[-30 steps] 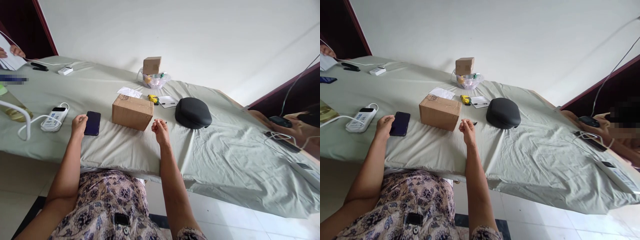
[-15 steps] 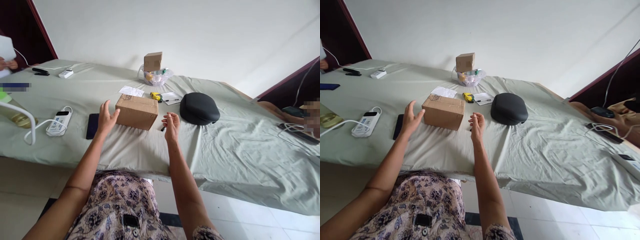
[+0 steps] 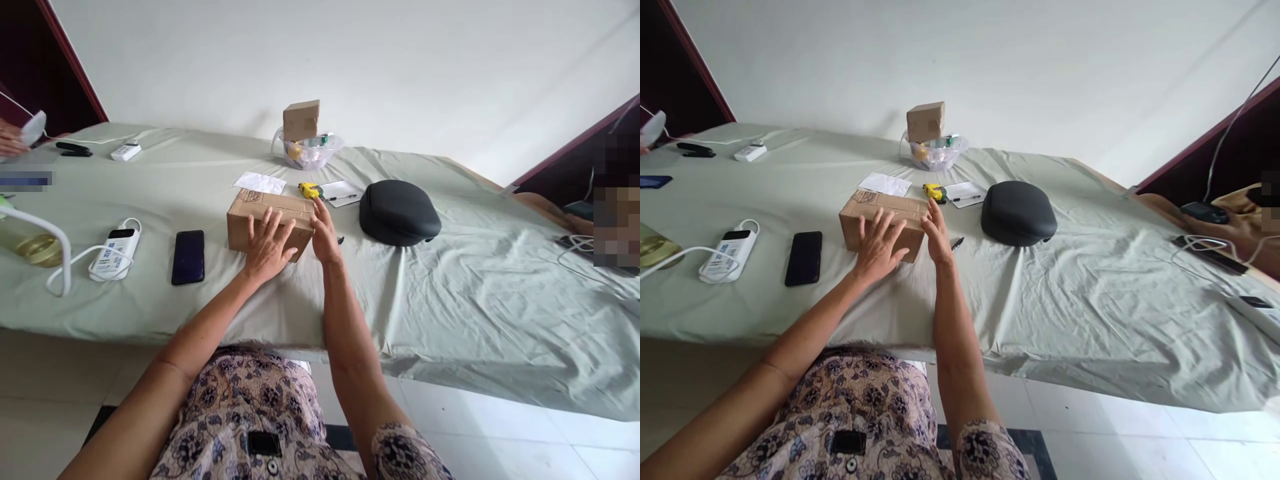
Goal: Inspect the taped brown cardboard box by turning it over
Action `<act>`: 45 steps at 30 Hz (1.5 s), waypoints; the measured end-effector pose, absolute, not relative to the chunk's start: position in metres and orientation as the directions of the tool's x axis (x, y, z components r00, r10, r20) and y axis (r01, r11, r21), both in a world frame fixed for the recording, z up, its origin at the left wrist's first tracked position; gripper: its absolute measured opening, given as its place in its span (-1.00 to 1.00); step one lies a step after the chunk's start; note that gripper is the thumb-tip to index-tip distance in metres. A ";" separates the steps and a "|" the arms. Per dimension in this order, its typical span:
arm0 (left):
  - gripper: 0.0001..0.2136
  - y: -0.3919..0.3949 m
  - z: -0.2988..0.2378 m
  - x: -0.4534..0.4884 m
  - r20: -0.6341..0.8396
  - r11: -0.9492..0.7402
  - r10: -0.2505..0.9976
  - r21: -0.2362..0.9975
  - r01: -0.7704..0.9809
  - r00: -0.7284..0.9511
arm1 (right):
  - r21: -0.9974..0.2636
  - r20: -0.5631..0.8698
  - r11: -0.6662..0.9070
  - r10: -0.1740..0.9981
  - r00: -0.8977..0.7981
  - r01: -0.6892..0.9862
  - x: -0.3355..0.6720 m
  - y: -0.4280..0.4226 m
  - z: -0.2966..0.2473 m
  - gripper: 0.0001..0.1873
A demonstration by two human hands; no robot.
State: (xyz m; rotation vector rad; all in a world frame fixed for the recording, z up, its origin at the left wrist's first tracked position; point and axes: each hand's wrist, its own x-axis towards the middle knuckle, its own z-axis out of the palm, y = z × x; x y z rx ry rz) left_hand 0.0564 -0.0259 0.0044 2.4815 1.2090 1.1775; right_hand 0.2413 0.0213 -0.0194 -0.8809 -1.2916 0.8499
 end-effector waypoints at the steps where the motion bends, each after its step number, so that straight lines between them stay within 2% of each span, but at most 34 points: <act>1: -0.49 -0.026 0.002 0.054 0.589 -0.663 0.720 0.432 0.611 0.366 | -0.902 0.424 0.429 0.901 0.095 -0.046 0.241 0.019 -0.020 -0.14; 5: -0.55 -0.027 0.001 0.047 0.597 -0.630 0.745 0.482 0.609 0.298 | -0.906 0.402 0.418 0.899 0.174 -0.064 0.238 0.008 -0.018 -0.21; 11: -0.45 -0.036 -0.001 0.054 0.632 -0.614 0.758 0.606 0.506 0.162 | -0.926 0.319 0.371 0.867 0.383 -0.068 0.228 0.004 -0.015 -0.49; 15: -0.54 -0.035 -0.005 0.053 0.661 -0.651 0.726 0.572 0.500 0.188 | -0.928 0.281 0.360 0.844 0.456 -0.095 0.227 0.001 -0.015 -0.41; 20: -0.52 -0.022 -0.014 0.040 0.765 -0.722 0.599 0.387 0.574 0.236 | -0.944 0.258 0.314 0.896 0.361 -0.104 0.227 -0.008 -0.013 -0.32; 24: -0.48 -0.014 -0.021 0.026 0.826 -0.750 0.499 0.262 0.607 0.261 | -0.978 0.172 0.196 0.957 0.235 -0.079 0.228 -0.010 -0.018 -0.23; 28: -0.43 -0.012 -0.029 0.016 0.844 -0.732 0.491 0.268 0.626 0.213 | -0.997 0.068 0.075 0.984 0.165 -0.033 0.230 -0.003 -0.029 -0.21; 32: -0.40 -0.012 -0.033 0.015 0.861 -0.730 0.476 0.275 0.625 0.177 | -0.999 0.027 0.022 0.986 0.162 0.031 0.231 0.000 -0.035 -0.32; 37: -0.41 -0.013 -0.034 0.015 0.884 -0.741 0.451 0.295 0.603 0.122 | -0.991 -0.135 -0.137 0.978 0.160 0.005 0.231 -0.005 -0.027 -0.46; 39: -0.43 -0.012 -0.035 0.015 0.884 -0.744 0.459 0.324 0.584 0.094 | -0.995 -0.102 -0.097 0.975 0.197 -0.032 0.234 -0.007 -0.023 -0.47; 41: -0.45 -0.011 -0.038 0.015 0.868 -0.747 0.492 0.379 0.546 0.071 | -0.995 -0.020 0.008 0.961 0.277 -0.100 0.238 -0.008 -0.020 -0.44; 45: -0.47 -0.009 -0.047 0.016 0.756 -0.702 0.648 0.547 0.456 0.091 | -0.956 0.086 0.183 0.922 0.379 -0.228 0.248 -0.011 -0.017 -0.37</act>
